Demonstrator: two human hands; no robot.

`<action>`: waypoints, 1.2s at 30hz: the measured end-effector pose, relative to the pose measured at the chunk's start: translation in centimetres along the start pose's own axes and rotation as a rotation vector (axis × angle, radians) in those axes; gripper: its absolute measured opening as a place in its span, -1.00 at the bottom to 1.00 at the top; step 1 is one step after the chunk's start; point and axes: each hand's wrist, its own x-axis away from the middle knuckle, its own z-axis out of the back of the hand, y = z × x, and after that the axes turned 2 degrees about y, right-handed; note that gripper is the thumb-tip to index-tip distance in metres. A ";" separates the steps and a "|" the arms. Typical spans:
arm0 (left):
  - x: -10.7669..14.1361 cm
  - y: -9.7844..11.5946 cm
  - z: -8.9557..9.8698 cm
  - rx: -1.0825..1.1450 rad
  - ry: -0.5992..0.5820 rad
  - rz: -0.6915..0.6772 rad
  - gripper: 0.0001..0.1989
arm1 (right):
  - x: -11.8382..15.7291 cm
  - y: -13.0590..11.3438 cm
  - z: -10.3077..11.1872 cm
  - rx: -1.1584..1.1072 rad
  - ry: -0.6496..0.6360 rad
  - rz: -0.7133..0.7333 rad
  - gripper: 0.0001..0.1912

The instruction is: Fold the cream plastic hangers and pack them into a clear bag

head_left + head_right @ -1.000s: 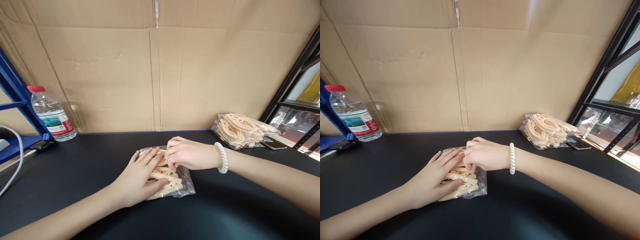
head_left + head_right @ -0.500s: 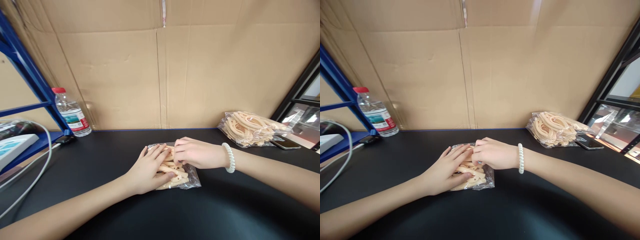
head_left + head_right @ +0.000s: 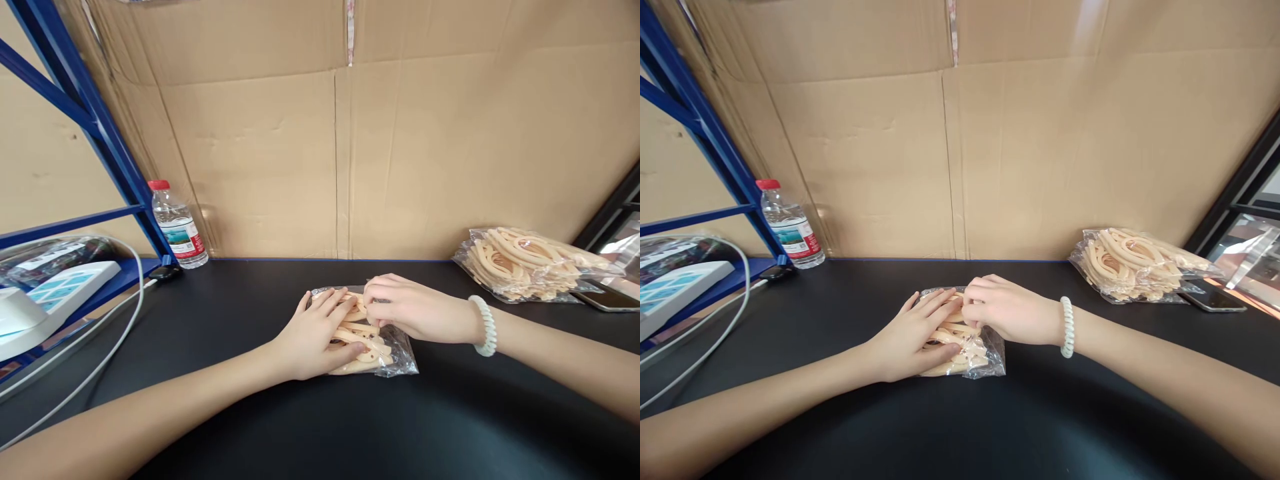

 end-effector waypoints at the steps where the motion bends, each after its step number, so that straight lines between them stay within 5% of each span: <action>1: 0.0 0.0 0.0 -0.003 0.000 -0.002 -0.20 | 0.2 0.0 0.0 -0.001 0.023 -0.004 -0.75; 9: -0.1 -0.2 -0.1 -0.037 0.009 -0.019 -0.22 | 3.8 0.7 0.7 -0.101 0.213 -0.121 -0.83; 13: -0.1 -0.4 -0.3 -0.041 0.028 -0.027 -0.24 | 6.2 0.8 0.9 -0.146 0.228 -0.214 -0.89; 19: -0.2 -0.1 -0.2 -0.047 0.012 -0.014 -0.23 | 8.4 0.7 0.4 -0.217 0.187 -0.205 -0.71; 27: -0.2 -0.1 -0.1 -0.055 0.005 -0.007 -0.25 | 6.9 -0.3 0.9 -0.212 0.167 -0.177 -0.46; 32: -0.1 -0.2 -0.1 -0.052 -0.001 -0.003 -0.23 | 4.8 0.0 1.5 -0.208 0.066 -0.105 -0.89; 36: -0.1 -0.2 -0.1 -0.039 0.012 -0.009 -0.25 | 4.1 0.3 1.7 -0.231 0.009 -0.083 -0.86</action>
